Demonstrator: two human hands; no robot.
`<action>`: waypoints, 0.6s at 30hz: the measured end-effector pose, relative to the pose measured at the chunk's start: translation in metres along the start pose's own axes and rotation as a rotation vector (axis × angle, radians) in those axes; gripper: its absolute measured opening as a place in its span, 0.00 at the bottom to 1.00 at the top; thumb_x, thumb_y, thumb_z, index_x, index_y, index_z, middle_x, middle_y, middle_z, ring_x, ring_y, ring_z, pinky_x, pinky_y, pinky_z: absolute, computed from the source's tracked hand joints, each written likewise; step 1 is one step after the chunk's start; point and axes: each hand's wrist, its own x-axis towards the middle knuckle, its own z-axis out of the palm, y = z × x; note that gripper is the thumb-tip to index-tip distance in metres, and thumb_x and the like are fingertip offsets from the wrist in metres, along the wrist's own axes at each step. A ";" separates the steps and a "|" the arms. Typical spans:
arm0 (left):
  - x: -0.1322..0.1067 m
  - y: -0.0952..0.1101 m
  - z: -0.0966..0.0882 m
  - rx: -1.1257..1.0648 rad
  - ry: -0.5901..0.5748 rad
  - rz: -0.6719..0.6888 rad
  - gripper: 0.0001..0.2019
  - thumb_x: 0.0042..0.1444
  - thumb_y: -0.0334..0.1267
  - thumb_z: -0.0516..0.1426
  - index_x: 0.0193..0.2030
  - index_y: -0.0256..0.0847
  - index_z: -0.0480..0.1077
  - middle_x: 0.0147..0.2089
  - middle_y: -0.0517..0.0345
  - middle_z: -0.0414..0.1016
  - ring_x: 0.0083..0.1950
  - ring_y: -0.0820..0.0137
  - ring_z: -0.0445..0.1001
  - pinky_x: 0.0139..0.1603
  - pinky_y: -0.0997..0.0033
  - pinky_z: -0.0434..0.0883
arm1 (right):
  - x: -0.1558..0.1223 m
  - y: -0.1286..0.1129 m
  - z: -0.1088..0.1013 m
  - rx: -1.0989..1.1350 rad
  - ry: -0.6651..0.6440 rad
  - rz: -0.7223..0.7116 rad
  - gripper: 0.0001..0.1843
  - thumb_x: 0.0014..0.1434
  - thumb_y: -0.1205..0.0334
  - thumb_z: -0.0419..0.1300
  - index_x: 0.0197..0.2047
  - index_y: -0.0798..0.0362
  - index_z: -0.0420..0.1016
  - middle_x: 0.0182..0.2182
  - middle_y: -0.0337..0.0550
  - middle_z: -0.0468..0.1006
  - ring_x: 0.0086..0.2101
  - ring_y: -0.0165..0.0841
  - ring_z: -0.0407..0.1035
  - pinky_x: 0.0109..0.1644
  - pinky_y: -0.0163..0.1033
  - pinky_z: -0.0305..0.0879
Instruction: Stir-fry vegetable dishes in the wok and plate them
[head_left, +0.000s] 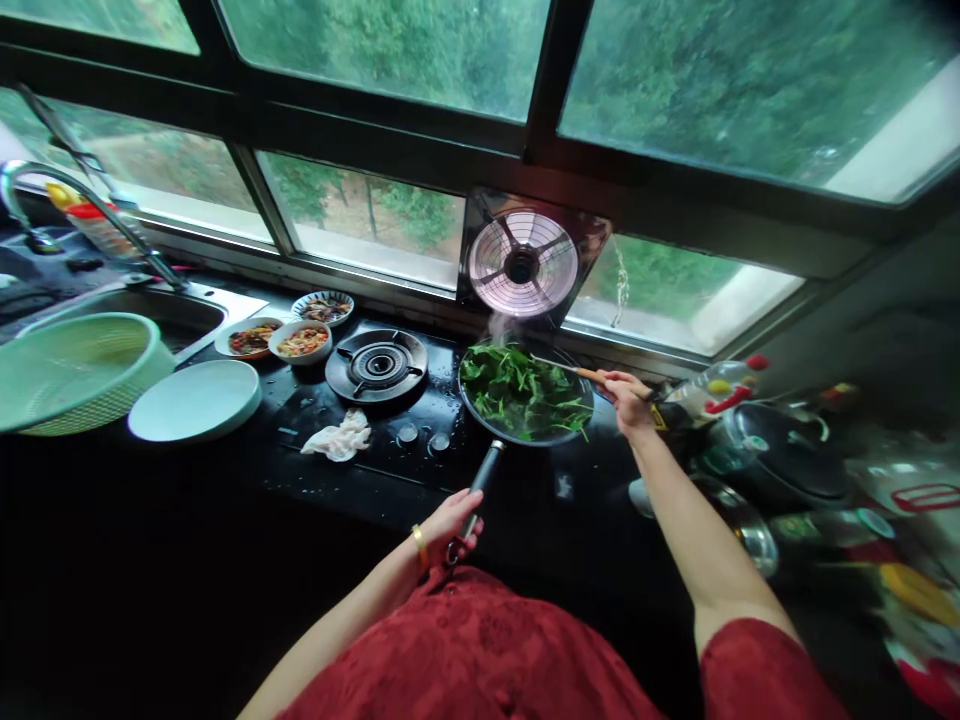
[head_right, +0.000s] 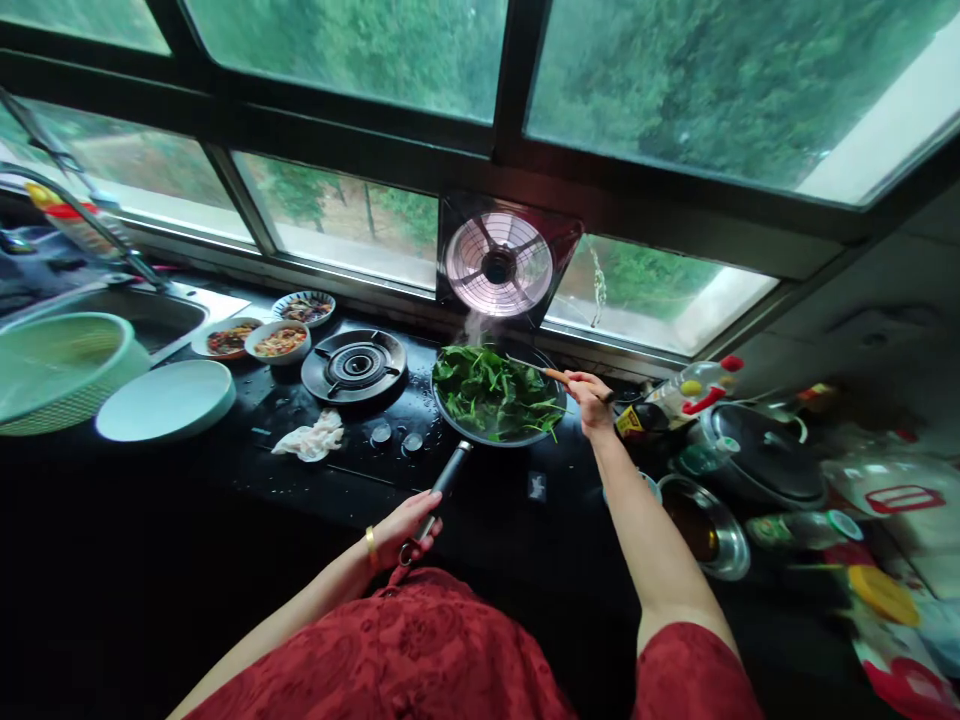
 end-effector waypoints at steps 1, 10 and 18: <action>0.000 0.000 0.000 0.004 0.006 -0.002 0.27 0.55 0.61 0.56 0.50 0.44 0.56 0.23 0.67 0.66 0.15 0.79 0.62 0.13 0.84 0.53 | -0.008 -0.007 0.008 -0.004 -0.059 -0.022 0.07 0.51 0.57 0.62 0.31 0.51 0.77 0.38 0.47 0.83 0.41 0.41 0.78 0.50 0.52 0.75; -0.003 0.000 0.004 -0.010 0.011 0.004 0.24 0.55 0.61 0.56 0.46 0.44 0.56 0.24 0.67 0.66 0.15 0.80 0.61 0.14 0.84 0.53 | -0.106 -0.088 -0.026 -0.318 -0.795 -0.708 0.15 0.57 0.71 0.59 0.47 0.49 0.78 0.61 0.51 0.69 0.57 0.40 0.68 0.57 0.42 0.71; 0.000 -0.001 0.002 -0.013 -0.010 -0.010 0.23 0.56 0.60 0.55 0.46 0.45 0.57 0.24 0.68 0.66 0.15 0.80 0.61 0.13 0.85 0.52 | -0.165 -0.094 -0.111 -0.493 -0.638 -0.559 0.15 0.57 0.73 0.61 0.47 0.51 0.78 0.60 0.51 0.70 0.54 0.41 0.71 0.56 0.41 0.72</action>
